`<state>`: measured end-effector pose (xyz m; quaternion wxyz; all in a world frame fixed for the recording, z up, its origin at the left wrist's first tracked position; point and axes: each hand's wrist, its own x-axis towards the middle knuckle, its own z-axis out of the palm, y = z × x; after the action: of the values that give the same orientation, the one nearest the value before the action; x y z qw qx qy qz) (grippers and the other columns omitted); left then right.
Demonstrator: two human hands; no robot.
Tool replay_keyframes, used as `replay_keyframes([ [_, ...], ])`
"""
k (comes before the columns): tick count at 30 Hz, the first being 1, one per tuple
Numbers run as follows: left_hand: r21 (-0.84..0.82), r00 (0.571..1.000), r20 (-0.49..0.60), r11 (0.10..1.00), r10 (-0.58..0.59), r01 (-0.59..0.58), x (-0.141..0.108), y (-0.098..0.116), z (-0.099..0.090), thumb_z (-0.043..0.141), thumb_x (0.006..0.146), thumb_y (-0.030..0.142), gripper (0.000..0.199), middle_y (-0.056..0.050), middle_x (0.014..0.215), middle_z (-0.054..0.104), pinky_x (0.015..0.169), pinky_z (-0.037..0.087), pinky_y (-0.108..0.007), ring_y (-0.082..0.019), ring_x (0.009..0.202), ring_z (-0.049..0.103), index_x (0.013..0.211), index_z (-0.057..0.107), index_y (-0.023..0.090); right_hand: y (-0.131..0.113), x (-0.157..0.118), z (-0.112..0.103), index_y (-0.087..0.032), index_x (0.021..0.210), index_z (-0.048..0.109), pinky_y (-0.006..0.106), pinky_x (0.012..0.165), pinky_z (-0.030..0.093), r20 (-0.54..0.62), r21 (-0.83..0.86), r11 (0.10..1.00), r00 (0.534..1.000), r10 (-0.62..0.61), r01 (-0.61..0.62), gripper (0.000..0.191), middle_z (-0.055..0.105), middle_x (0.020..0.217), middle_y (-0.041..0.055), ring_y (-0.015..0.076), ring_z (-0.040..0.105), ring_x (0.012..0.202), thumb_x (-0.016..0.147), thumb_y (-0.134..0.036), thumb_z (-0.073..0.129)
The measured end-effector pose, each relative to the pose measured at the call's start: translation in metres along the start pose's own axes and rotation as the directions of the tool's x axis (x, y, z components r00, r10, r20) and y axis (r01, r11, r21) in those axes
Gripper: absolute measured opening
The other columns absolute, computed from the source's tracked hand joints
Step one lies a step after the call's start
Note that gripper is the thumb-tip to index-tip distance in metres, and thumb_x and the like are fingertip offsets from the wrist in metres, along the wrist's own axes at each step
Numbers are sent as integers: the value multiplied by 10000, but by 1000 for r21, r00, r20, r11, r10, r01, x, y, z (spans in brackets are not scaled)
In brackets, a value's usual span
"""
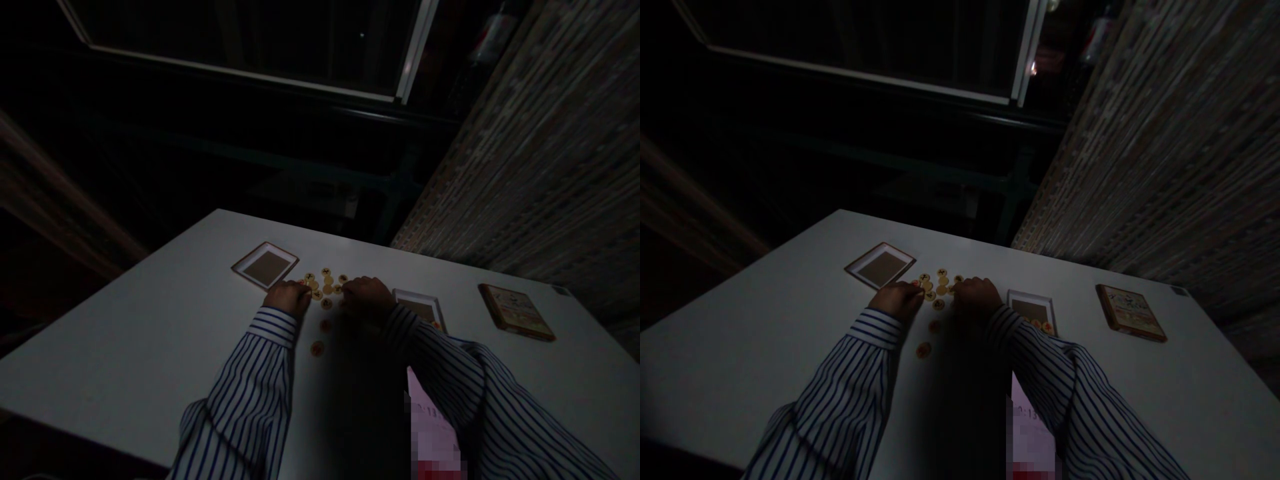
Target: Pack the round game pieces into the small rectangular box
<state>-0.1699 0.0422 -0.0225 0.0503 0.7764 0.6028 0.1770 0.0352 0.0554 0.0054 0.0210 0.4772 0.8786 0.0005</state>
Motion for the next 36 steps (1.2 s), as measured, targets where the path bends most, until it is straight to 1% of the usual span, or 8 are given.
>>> replay_keyframes([
  [4,-399,988,-51,910,-147,115,-1,0,-5,495,703,390,320,-72,880,663,736,469,-309,-195,822,598,888,652,181,-2,-1,-4,-206,924,555,291,697,321,-47,16,1000,999,11,-11,251,604,926,62,183,522,852,824,-279,336],
  [7,-692,954,-50,699,-296,181,-2,4,-10,552,668,415,366,-73,859,668,755,474,-321,-193,817,601,902,642,149,-4,-1,-7,-206,904,549,288,683,316,-89,29,1000,996,2,0,255,609,908,52,177,523,839,834,-276,315],
  [10,-876,936,-2,452,-352,169,-2,7,-15,617,619,412,442,-85,870,663,779,472,-350,-198,810,605,950,618,118,-6,-1,-7,-201,907,551,286,672,316,-105,33,999,994,-8,12,253,612,904,47,175,527,828,831,-280,322],
  [14,-972,905,117,139,-408,188,-1,8,-19,627,648,324,442,-96,870,655,693,511,-326,-171,727,623,1031,570,111,-6,0,-7,-207,948,548,284,692,314,-110,43,999,994,-11,16,258,608,931,45,169,521,842,827,-269,329],
  [21,-962,858,263,-183,-442,200,-1,11,-28,566,705,115,289,-64,784,656,708,519,-249,-127,714,629,994,574,122,-5,-2,-8,-204,969,549,281,697,322,-95,51,998,995,-19,24,277,604,943,49,165,520,846,836,-268,314],
  [24,-958,841,271,-218,-468,187,-2,13,-31,593,674,76,279,-49,771,654,710,521,-242,-115,687,627,947,591,128,-5,-3,-8,-201,977,548,279,715,324,-111,75,997,993,-29,37,271,602,960,43,164,519,858,829,-266,331],
  [28,-963,833,263,-183,-487,197,-3,11,-35,619,643,75,262,-33,755,650,612,524,-190,-100,637,621,897,606,135,-6,-3,-8,-206,977,555,281,721,323,-105,77,996,994,-24,32,276,604,957,44,164,521,856,827,-266,331],
  [36,-977,820,140,56,-555,205,-9,-7,-48,651,592,187,373,-41,701,643,478,493,-223,-128,577,600,955,594,122,-3,-3,-7,-202,956,566,285,703,324,-111,83,996,994,-16,25,279,617,930,55,171,528,843,828,-265,326],
])
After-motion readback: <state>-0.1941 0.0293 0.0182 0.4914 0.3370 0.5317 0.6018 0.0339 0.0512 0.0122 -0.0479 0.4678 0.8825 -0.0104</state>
